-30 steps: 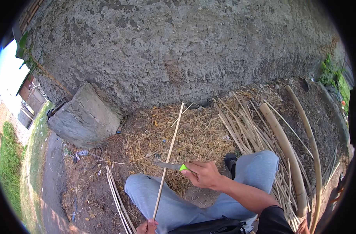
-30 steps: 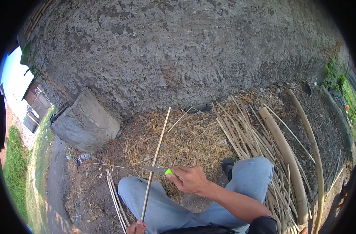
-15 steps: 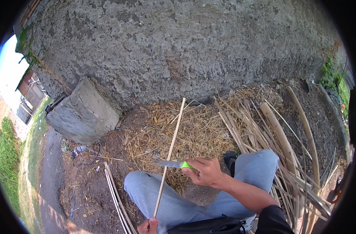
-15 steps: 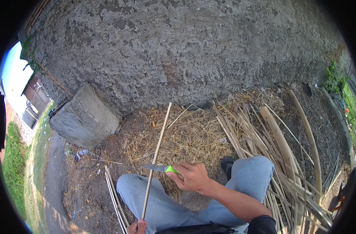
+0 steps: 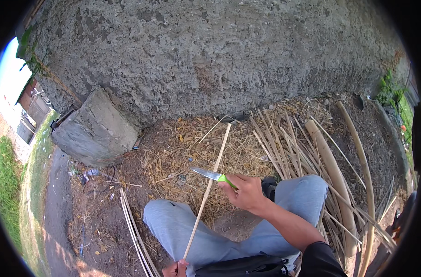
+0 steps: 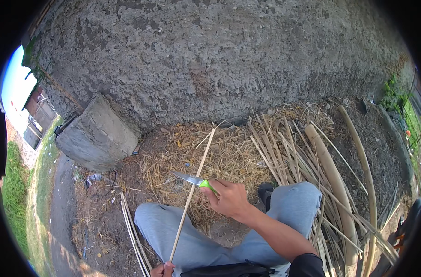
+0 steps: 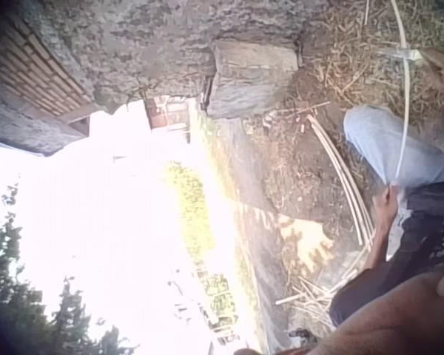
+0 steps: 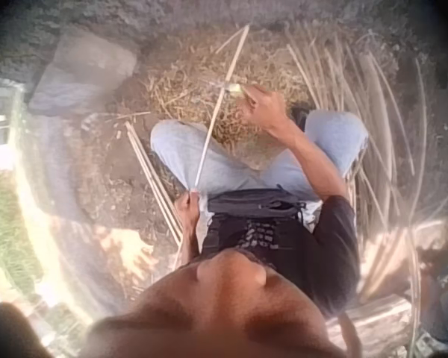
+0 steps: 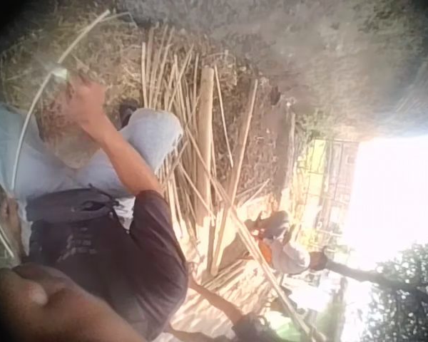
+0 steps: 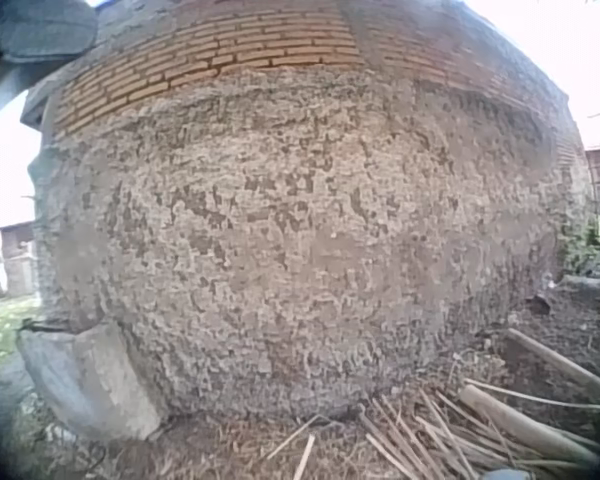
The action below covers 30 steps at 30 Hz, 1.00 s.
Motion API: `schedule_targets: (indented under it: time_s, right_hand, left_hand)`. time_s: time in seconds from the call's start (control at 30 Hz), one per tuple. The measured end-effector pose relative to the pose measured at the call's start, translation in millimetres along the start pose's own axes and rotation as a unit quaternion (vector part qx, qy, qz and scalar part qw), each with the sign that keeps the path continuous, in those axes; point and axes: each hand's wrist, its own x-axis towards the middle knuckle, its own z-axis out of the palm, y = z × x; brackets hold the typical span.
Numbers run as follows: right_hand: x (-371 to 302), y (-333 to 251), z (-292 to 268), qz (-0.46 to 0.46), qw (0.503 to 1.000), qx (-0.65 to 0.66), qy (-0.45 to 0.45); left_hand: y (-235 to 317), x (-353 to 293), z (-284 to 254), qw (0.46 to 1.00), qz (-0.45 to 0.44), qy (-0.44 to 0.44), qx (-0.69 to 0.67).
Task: The person shaves a thin strip of bamboo using a knife, removing small shavings to smooth the surface.
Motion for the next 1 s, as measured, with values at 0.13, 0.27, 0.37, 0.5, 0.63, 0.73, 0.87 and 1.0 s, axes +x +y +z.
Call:
schedule_targets:
  time_s: [0.13,0.27,0.37,0.5,0.63,0.73,0.87,1.0]
  right_hand:
    - [17,18,-20,0.125,0.991,-0.030,0.032]
    - [23,32,-29,0.213,0.976,0.004,0.035]
    - [21,33,-31,0.232,0.970,0.026,0.063]
    - [7,13,-24,0.079,0.995,0.017,0.061]
    - [1,10,-9,-0.018,1.000,-0.006,0.007]
    - [19,27,-13,0.072,0.996,0.006,0.058]
    - [25,36,-23,0.162,0.983,-0.083,0.031]
    - [9,14,-15,0.073,0.996,-0.040,0.011]
  left_hand:
    - [-10,-10,4,1.000,-0.014,0.013,-0.004]
    - [-14,-9,-3,1.000,-0.013,0.016,-0.013]
    - [-17,-11,-5,0.999,-0.010,0.036,-0.009]
    - [-19,-12,-7,0.999,0.009,0.036,-0.006]
    - [-31,-20,-9,1.000,0.002,0.012,-0.003]
    - [-41,-28,-11,0.999,-0.038,-0.008,0.000]
    - [-44,-32,-13,0.998,-0.059,-0.022,0.012]
    - [-55,-28,-10,0.999,-0.027,-0.013,0.030]
